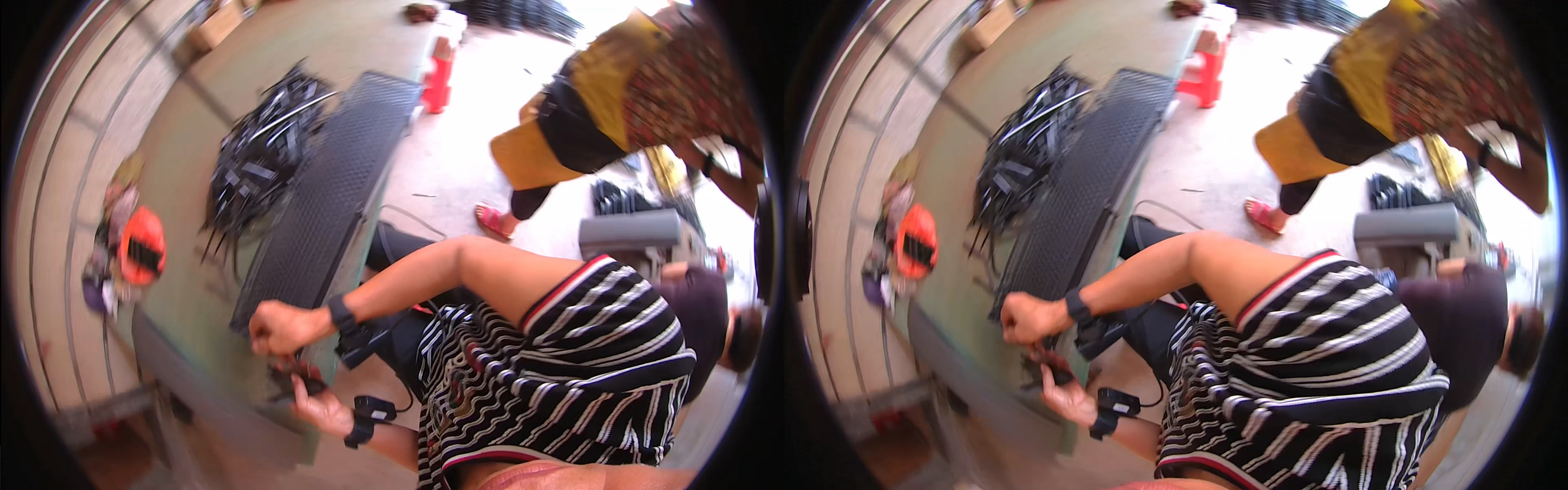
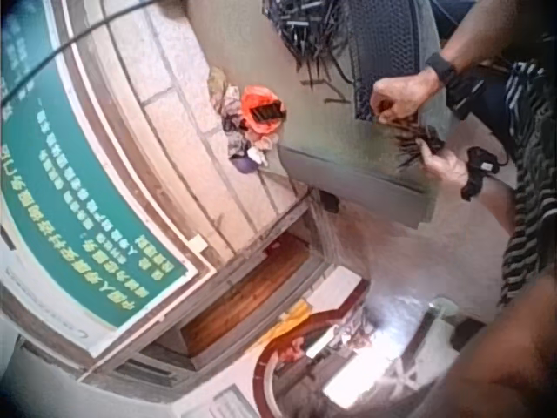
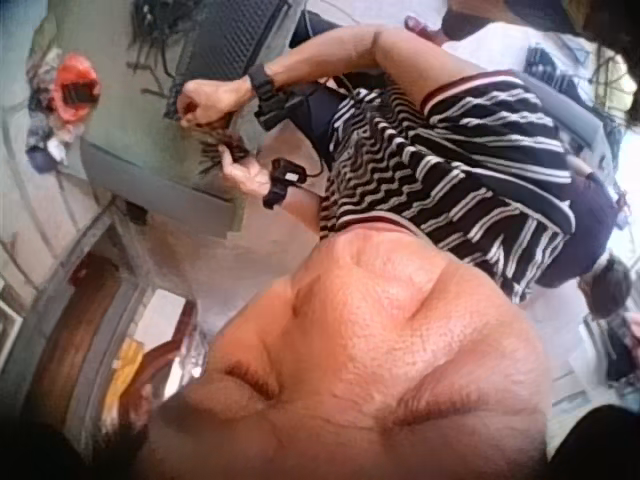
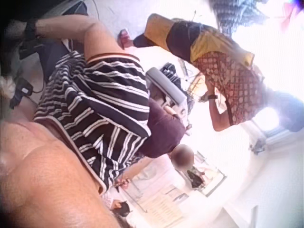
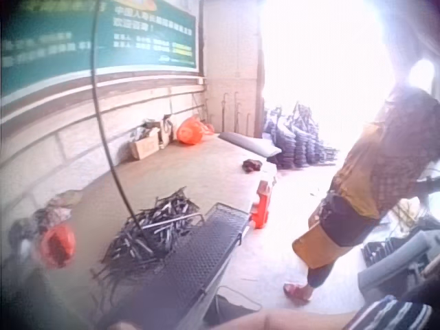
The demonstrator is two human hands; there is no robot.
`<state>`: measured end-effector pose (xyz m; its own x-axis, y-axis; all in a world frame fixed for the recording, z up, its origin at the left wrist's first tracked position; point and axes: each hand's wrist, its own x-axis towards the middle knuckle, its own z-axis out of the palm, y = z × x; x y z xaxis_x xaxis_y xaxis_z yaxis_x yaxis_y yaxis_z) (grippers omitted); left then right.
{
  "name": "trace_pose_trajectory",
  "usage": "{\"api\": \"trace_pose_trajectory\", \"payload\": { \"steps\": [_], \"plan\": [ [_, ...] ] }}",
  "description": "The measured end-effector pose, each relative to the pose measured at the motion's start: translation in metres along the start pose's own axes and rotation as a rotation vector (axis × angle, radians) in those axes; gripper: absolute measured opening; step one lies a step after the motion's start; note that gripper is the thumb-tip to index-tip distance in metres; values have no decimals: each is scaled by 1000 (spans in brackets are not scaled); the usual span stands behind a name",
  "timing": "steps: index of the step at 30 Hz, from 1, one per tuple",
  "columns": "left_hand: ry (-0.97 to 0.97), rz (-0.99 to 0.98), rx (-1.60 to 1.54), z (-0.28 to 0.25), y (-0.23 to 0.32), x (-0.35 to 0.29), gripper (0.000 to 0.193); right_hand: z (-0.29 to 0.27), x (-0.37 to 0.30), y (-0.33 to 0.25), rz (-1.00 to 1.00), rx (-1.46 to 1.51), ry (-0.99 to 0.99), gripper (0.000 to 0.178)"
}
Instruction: The person inserts small metal rods into the holes of a black plastic hanger base. They hold a bundle of rods in their left hand and use their right hand to pick and insert them one by one. The person occasionally adjusts the camera and repositions the hanger base on the table.
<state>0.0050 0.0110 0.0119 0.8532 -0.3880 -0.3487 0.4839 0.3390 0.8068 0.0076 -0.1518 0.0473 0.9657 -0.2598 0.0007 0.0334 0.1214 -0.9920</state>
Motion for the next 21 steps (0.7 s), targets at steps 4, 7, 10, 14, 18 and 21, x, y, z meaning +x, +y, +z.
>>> {"api": "trace_pose_trajectory", "payload": {
  "steps": [4, 7, 10, 14, 18, 21],
  "plan": [
    [77, -15, -150, 2, -4, 7, 30, -23, 9, -9, -155, -236, 79, 16],
    [206, -6, -157, 4, -6, 11, 32, -39, 14, -21, -52, -198, 102, 21],
    [225, -49, -231, -7, -2, 7, 30, -30, 26, -16, -141, -222, 128, 21],
    [258, -127, -209, -1, 2, 5, 22, -21, 32, -20, -248, -449, 117, 16],
    [249, -123, -249, 5, 3, 9, 19, -12, 42, -14, -354, -446, 122, 17],
    [242, -74, -251, 2, -6, 15, 15, -7, 51, -7, -374, -467, 101, 19]
  ]
}}
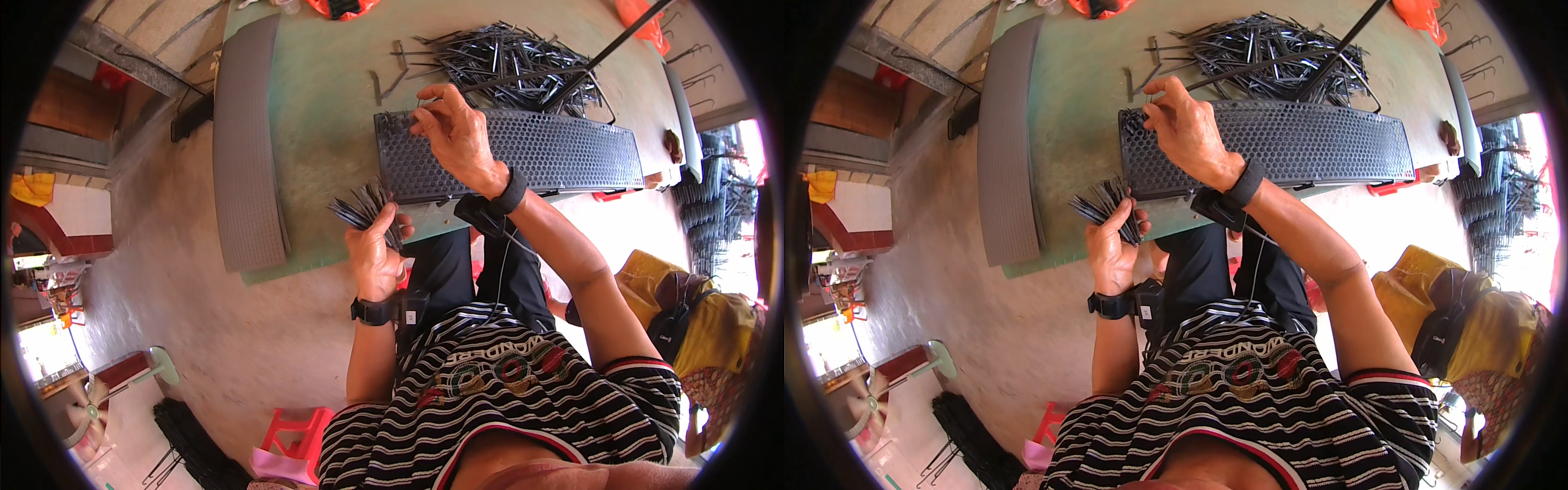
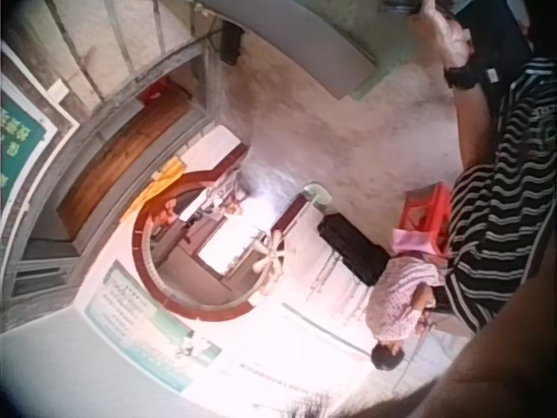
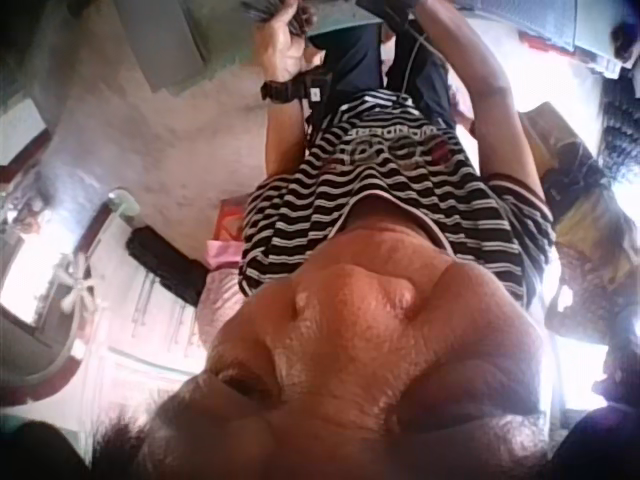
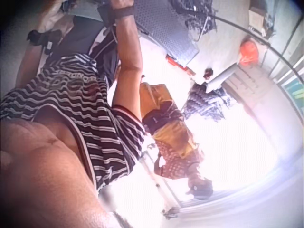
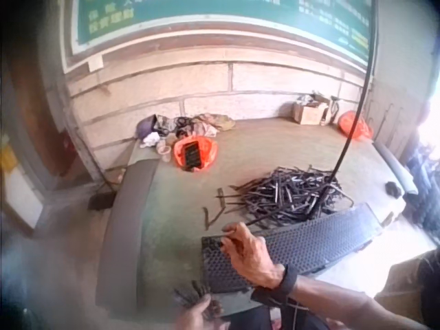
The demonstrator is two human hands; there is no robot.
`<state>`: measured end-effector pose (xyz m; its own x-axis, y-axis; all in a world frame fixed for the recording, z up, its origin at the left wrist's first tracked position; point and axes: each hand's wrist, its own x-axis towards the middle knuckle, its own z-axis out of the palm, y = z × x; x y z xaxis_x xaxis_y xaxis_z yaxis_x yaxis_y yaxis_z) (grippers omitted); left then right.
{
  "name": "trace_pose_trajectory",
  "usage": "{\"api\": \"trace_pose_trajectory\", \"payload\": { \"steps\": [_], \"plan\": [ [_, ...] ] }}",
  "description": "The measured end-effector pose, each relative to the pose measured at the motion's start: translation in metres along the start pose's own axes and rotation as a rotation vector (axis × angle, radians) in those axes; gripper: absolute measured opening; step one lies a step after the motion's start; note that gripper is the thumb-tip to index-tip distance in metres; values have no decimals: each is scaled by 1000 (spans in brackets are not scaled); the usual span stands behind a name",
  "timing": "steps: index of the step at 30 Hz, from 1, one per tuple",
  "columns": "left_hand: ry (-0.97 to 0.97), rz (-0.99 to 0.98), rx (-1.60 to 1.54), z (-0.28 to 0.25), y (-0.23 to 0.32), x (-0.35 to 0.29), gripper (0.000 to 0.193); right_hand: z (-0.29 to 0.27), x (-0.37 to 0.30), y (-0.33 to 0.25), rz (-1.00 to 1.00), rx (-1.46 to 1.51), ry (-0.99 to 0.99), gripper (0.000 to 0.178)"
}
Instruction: The person inserts small metal rods into the holes of a black plastic hanger base. They hold a bundle of rods in their left hand and use their right hand to pick and insert them one by one. The person occasionally adjusts the camera and repositions the hanger base on the table.
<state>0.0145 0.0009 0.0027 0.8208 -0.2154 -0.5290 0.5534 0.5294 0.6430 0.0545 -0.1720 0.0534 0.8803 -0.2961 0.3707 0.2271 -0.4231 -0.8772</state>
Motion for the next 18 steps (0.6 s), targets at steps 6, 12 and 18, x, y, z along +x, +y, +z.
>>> {"api": "trace_pose_trajectory", "payload": {
  "steps": [6, 12, 18],
  "plan": [
    [9, -15, -11, 2, 2, -1, 11, 14, 3, 17, -50, -70, -32, 19],
    [28, -18, -14, 1, 1, 2, 10, 17, 8, 27, -277, -372, -121, 12],
    [26, -2, -9, 6, 1, -3, 12, 11, 3, 10, -206, -434, -80, 8]
  ]
}}
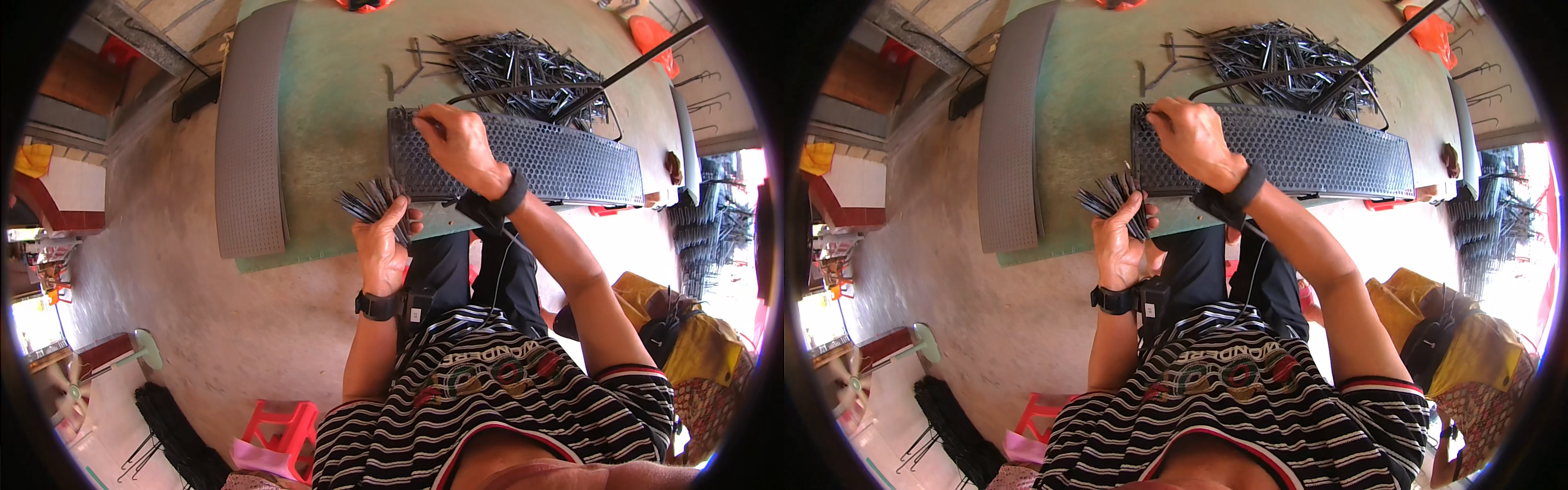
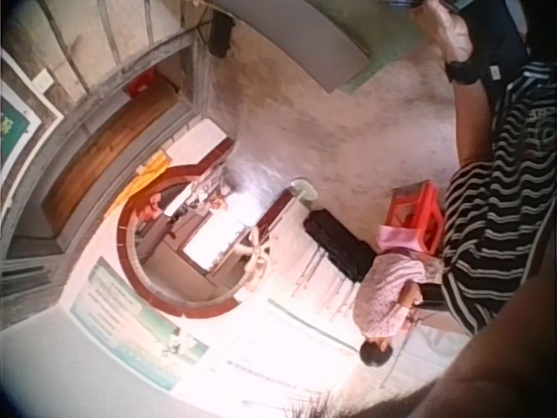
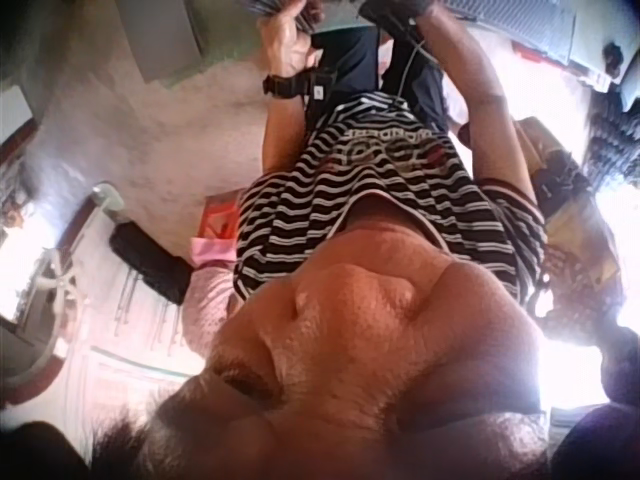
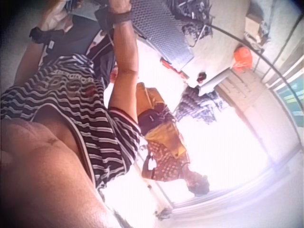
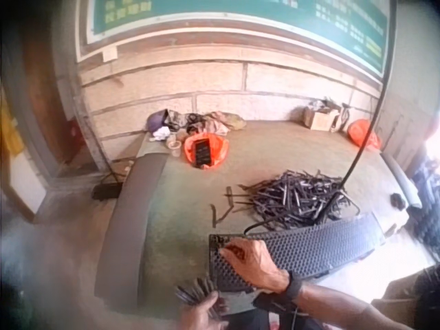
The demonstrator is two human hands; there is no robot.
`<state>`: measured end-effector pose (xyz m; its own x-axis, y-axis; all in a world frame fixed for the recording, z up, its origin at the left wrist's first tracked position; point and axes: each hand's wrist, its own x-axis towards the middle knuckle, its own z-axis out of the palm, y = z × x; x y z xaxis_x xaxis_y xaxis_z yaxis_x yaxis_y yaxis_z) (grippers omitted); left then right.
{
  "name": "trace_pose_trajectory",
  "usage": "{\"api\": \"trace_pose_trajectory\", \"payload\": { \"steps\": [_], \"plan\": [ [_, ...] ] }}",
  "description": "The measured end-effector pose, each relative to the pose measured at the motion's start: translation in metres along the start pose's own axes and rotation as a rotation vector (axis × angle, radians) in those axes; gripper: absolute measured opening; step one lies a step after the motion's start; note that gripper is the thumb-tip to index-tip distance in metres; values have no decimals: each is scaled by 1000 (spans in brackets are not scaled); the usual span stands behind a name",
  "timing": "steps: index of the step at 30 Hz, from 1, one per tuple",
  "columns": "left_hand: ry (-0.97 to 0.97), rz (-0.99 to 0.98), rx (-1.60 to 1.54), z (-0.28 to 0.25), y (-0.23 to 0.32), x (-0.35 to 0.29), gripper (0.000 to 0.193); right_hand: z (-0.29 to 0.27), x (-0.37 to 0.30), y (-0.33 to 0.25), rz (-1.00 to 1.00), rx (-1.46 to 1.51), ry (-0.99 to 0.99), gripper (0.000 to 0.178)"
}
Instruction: The person inserts small metal rods into the holes of a black plastic hanger base. They hold a bundle of rods in their left hand and use their right hand to pick and insert them one by one. The person occasionally adjusts the camera and repositions the hanger base on the table.
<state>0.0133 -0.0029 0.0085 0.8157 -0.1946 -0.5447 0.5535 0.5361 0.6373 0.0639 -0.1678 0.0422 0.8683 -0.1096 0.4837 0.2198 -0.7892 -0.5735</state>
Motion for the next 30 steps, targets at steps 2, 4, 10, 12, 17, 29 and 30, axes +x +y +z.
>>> {"api": "trace_pose_trajectory", "payload": {
  "steps": [2, 4, 10, 12, 17, 29, 30],
  "plan": [
    [-16, -6, -33, 1, -1, -1, 13, -7, -12, -9, 330, 303, -309, 10],
    [-22, 3, -14, 4, -2, -2, 15, -13, -20, -17, 549, 508, -542, 13],
    [-28, 18, -3, 8, -3, -4, 17, -18, -8, -5, 467, 604, 51, 15],
    [-27, 31, -16, 5, -4, -3, 17, -16, -2, -1, 347, 490, 166, 16],
    [-38, 47, -46, 8, -2, -5, 17, -3, 1, 7, 226, 417, 208, 14],
    [6, 53, -39, 5, -5, -3, 9, -1, -1, 21, -203, -176, 21, 10],
    [-1, 47, -21, 6, -4, -3, 10, -3, -2, 17, -192, -199, 27, 13]
  ]
}}
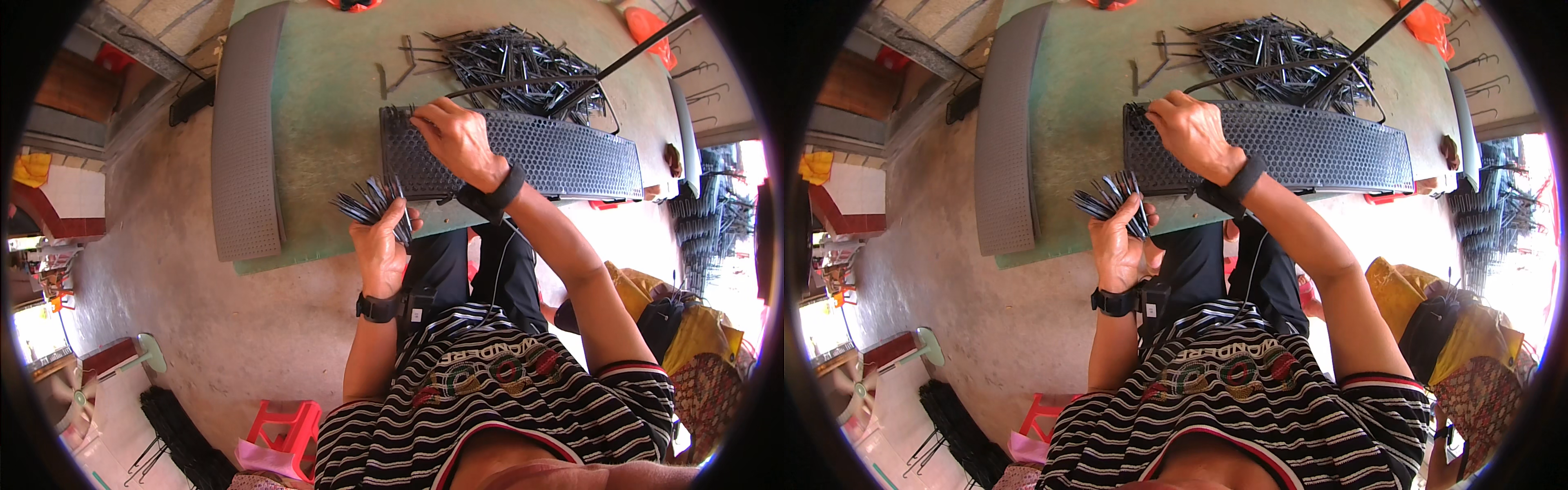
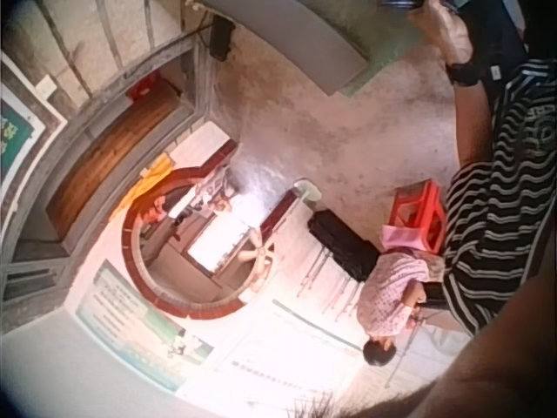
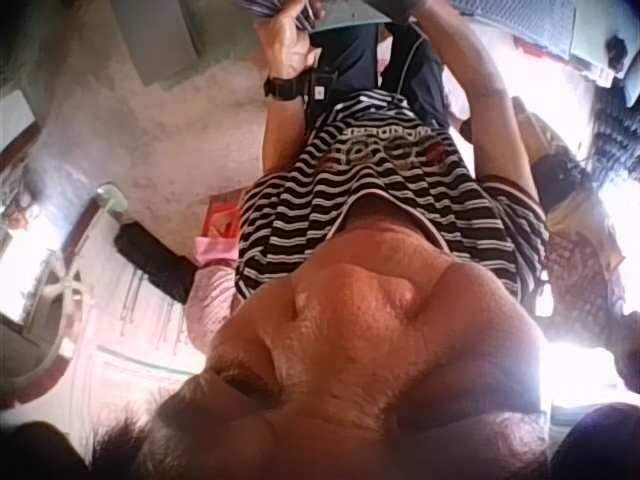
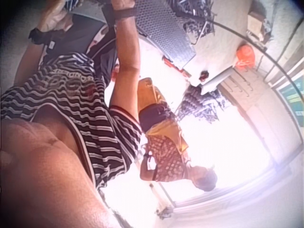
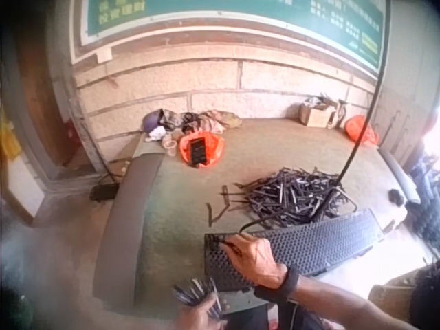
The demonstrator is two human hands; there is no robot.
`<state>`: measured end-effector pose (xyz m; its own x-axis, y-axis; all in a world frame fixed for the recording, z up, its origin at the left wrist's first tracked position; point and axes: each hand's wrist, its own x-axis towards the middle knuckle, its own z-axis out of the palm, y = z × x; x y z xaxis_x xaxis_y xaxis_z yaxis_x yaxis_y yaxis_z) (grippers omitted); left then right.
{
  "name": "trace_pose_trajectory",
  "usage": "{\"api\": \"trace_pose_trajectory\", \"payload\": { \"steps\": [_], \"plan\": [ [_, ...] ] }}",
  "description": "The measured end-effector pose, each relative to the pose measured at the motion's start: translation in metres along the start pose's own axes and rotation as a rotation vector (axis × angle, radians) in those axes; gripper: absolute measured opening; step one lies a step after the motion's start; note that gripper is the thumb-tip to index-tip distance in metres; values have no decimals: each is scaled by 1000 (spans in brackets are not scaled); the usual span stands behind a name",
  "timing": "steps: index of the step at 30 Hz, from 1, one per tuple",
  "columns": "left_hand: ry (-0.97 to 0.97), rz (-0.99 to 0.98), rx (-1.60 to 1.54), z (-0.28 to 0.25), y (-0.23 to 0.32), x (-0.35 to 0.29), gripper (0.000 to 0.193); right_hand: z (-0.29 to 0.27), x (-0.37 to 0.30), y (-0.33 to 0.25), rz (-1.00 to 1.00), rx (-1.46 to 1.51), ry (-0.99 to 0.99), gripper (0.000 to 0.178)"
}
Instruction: The person inserts small metal rods into the holes of a black plastic hanger base. They hold a bundle of rods in their left hand and use their right hand to pick and insert them one by one. The person occasionally adjusts the camera and repositions the hanger base on the table.
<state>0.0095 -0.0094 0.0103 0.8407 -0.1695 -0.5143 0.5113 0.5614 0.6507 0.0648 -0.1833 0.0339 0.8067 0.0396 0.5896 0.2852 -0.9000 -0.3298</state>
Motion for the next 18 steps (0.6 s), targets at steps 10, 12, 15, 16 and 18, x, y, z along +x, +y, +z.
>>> {"api": "trace_pose_trajectory", "payload": {
  "steps": [10, 12, 15, 16, 18],
  "plan": [
    [-60, 11, 48, 12, -2, -6, 18, -24, -8, -18, 796, 848, -212, 15],
    [-64, 22, 25, 10, -1, -5, 19, -25, -1, -18, 609, 658, 23, 14],
    [-70, 26, -8, 4, -3, -1, 19, -21, 6, -11, 403, 470, 174, 18],
    [-73, 29, -4, 2, -3, 0, 18, -18, 6, -5, 366, 456, 175, 18],
    [-73, 30, -1, 2, -3, 0, 17, -11, 5, 3, 323, 420, 157, 18]
  ]
}}
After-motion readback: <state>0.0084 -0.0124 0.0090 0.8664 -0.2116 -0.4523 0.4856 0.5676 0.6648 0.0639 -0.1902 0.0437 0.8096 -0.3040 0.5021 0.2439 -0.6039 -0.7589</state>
